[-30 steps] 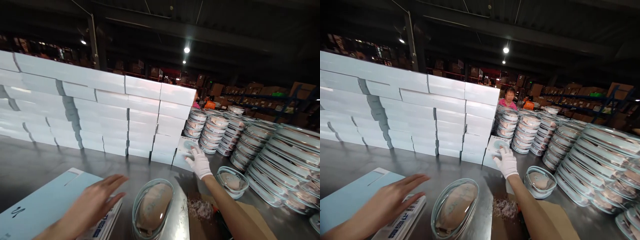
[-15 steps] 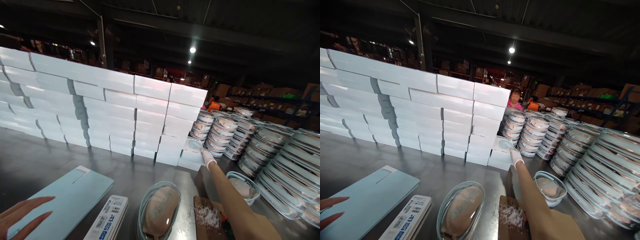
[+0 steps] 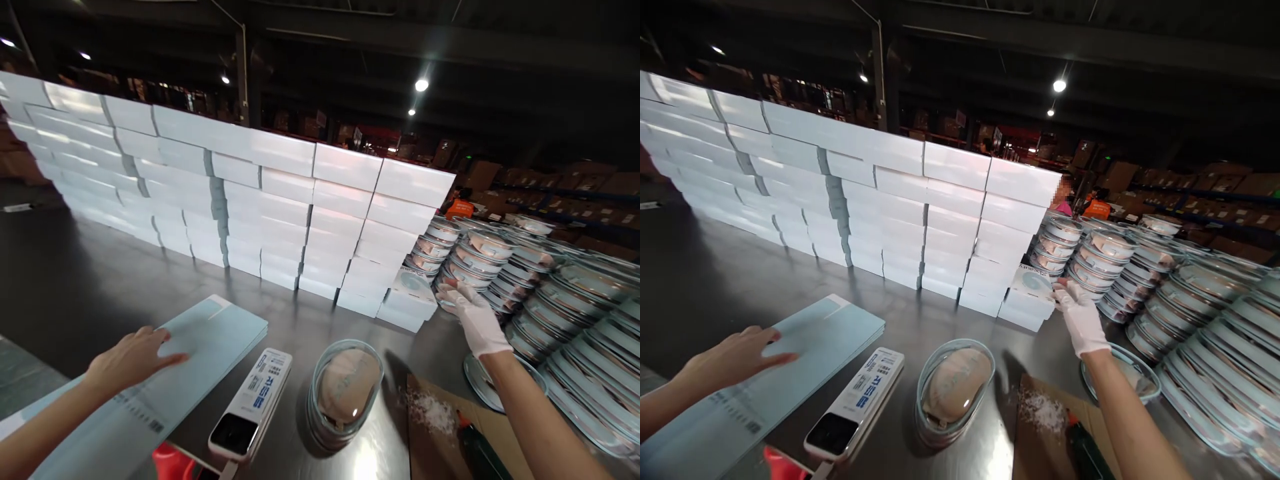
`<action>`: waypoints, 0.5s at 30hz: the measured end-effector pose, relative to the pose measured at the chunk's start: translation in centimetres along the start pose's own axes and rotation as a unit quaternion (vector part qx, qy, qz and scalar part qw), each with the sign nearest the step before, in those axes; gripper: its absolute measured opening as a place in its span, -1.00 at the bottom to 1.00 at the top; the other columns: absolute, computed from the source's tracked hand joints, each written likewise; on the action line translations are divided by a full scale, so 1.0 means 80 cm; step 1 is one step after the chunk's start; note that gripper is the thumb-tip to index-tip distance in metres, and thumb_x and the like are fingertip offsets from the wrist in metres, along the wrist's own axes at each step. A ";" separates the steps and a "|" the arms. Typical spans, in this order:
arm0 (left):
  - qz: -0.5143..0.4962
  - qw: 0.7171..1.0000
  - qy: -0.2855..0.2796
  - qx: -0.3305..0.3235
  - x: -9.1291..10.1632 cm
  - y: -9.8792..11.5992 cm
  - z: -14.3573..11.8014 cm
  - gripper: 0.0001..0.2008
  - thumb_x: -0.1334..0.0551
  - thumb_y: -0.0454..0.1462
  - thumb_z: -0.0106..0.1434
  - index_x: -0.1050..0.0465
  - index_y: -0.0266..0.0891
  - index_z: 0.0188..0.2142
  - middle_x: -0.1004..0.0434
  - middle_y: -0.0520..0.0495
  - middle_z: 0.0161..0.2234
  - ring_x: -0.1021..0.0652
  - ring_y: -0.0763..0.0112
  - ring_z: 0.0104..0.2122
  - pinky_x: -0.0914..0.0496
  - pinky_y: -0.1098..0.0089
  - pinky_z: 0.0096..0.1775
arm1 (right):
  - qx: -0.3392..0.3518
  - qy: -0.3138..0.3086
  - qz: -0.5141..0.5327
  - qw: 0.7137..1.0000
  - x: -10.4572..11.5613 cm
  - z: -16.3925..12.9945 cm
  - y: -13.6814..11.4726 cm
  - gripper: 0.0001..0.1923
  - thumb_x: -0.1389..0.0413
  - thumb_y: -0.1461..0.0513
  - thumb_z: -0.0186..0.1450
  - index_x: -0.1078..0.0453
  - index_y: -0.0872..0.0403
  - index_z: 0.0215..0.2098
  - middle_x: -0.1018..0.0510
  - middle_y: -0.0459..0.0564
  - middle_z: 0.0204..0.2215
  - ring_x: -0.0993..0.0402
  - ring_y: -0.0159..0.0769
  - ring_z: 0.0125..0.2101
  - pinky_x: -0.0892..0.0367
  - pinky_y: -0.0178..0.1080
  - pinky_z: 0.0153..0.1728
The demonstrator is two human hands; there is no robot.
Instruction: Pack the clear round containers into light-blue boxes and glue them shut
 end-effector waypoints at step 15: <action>-0.002 0.985 0.155 0.074 0.160 0.049 -0.040 -0.47 0.16 0.05 0.44 -0.47 -0.17 -0.15 -0.66 0.00 -0.20 -0.62 0.23 -0.23 -0.47 0.39 -0.29 | 0.480 0.055 -0.356 0.800 -0.036 -0.306 -0.111 -0.94 -0.23 0.16 0.23 -0.57 -0.16 -0.34 -0.64 -0.05 -0.53 -0.53 -0.17 -0.53 -0.38 -0.17 -0.48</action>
Point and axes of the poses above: each hand's wrist, its own z-axis towards the middle knuckle, its own x-axis out of the back of the hand, y = z × x, the point moved 5 cm from there along z, towards the middle knuckle
